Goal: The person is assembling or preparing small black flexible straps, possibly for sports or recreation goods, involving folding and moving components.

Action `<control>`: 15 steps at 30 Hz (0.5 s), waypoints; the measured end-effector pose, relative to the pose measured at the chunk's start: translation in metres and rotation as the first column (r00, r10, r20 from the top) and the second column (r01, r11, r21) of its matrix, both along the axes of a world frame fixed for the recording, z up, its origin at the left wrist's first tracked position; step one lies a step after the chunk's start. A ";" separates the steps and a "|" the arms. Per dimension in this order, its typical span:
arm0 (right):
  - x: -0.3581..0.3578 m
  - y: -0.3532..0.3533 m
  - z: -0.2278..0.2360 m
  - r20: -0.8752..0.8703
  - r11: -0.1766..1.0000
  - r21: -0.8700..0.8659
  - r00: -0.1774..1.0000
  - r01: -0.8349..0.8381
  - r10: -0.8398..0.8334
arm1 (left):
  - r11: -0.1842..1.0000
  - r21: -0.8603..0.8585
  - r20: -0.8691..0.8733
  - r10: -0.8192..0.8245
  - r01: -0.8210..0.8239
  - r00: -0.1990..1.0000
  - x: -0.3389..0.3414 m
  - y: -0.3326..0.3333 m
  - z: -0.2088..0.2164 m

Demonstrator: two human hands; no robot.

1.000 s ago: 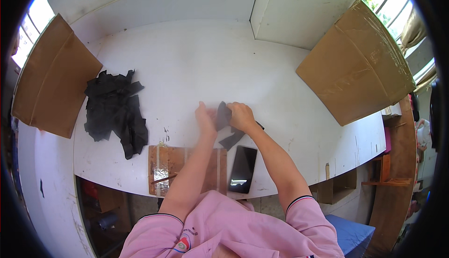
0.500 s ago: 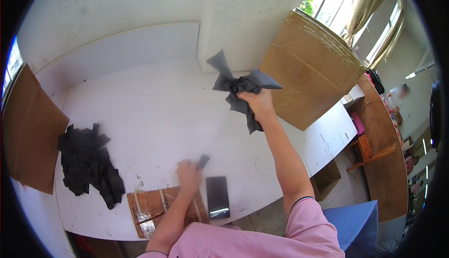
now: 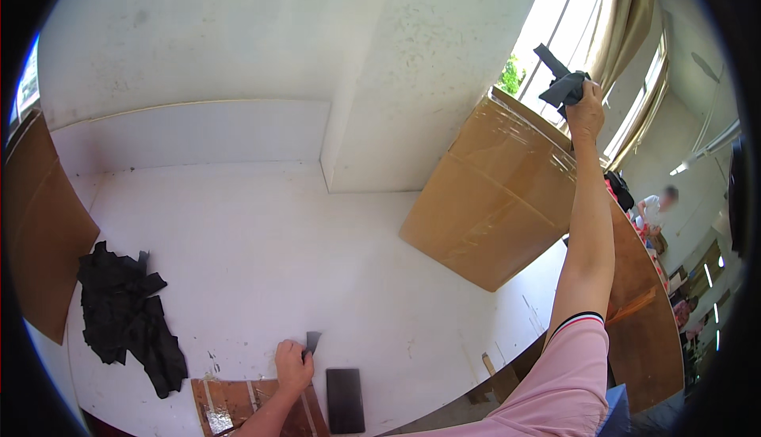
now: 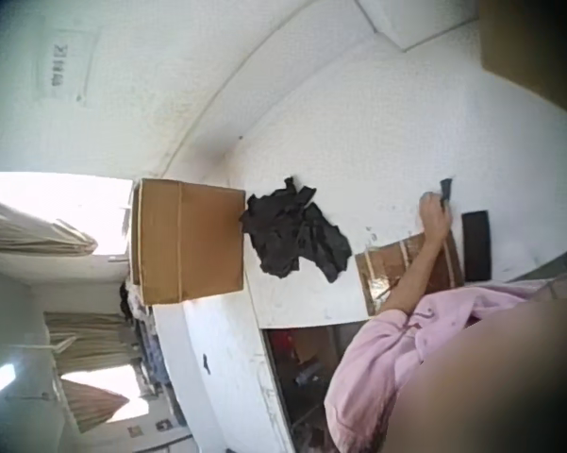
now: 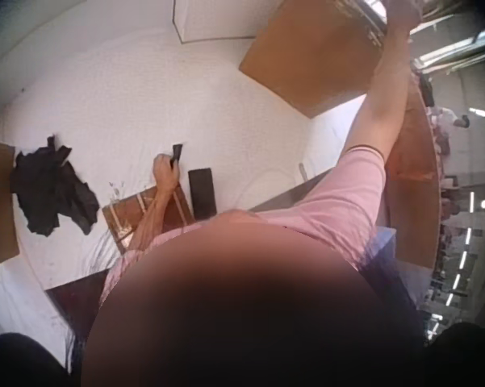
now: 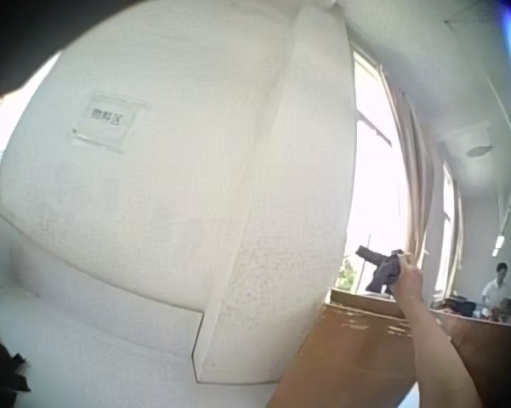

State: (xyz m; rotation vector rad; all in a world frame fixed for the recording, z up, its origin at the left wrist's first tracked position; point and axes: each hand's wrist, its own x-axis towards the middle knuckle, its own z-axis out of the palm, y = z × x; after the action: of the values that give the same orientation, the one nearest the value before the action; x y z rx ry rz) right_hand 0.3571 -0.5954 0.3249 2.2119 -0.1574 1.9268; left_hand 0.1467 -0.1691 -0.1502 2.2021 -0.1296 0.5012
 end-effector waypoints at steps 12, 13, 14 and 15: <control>0.034 -0.018 -0.051 -0.236 0.893 0.450 0.961 -0.024 0.144 | 0.999 -0.032 -0.041 -0.009 0.008 0.999 -0.005 0.001 -0.003; 0.029 -0.015 -0.053 -0.144 0.951 0.279 0.973 -0.135 0.180 | 0.999 -0.035 -0.043 -0.014 0.013 0.999 -0.003 0.001 -0.002; 0.022 -0.017 -0.052 -0.145 0.952 0.277 0.974 -0.131 0.176 | 0.999 -0.038 -0.029 -0.020 0.019 0.999 -0.001 0.000 0.000; 0.015 -0.014 -0.053 -0.375 0.982 0.186 0.921 -0.036 0.105 | 0.999 -0.036 -0.022 -0.020 0.019 1.000 -0.002 0.001 0.001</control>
State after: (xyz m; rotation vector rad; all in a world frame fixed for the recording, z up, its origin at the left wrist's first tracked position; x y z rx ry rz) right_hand 0.3717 -0.6095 0.2714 2.6971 -0.1939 1.5180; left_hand 0.1445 -0.1684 -0.1493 2.1683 -0.1294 0.4647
